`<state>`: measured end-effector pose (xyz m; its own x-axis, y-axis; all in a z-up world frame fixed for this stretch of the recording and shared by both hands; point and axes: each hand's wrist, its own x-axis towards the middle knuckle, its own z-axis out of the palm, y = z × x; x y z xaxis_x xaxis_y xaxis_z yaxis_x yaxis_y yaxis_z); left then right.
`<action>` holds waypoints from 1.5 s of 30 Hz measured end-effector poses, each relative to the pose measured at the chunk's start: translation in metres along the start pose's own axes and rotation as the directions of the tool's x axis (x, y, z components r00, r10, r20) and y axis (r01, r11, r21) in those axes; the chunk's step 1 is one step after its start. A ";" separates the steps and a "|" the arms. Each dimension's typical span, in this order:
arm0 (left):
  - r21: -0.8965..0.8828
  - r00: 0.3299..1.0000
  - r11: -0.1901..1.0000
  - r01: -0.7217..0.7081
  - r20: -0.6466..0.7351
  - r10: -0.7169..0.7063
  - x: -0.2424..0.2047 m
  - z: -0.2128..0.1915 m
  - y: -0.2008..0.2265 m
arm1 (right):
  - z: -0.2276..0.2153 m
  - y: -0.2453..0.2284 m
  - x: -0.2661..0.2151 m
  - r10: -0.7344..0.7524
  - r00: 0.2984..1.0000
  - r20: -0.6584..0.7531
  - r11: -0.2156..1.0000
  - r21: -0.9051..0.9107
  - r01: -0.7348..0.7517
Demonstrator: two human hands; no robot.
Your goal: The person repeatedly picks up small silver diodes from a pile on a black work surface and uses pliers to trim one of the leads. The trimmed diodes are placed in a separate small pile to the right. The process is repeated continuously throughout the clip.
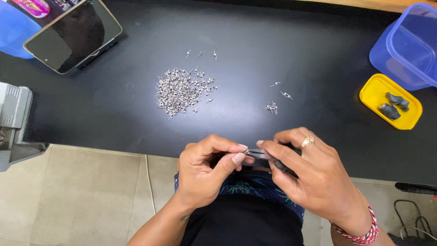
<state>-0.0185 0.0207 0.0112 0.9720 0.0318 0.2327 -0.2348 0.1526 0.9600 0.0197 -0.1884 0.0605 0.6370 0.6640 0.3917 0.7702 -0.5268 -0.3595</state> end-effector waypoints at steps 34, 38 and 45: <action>0.289 0.948 0.908 0.303 -0.190 -0.256 0.038 -0.046 0.003 | 0.027 0.102 0.002 0.252 0.968 -0.011 0.967 -0.036 -0.252; 0.125 0.950 0.943 0.309 0.009 -0.313 0.029 -0.029 -0.011 | 0.027 0.102 0.001 0.236 0.970 -0.065 0.971 -0.020 -0.238; 0.118 0.978 0.978 0.173 0.101 -0.185 0.027 -0.008 -0.027 | 0.029 0.100 -0.006 0.350 0.930 -0.112 0.935 0.092 -0.341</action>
<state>0.0138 0.0250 -0.0094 0.9931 -0.0972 0.0657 -0.0622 0.0383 0.9973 0.0921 -0.2297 -0.0023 0.8659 0.3734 0.3330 0.4999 -0.6706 -0.5481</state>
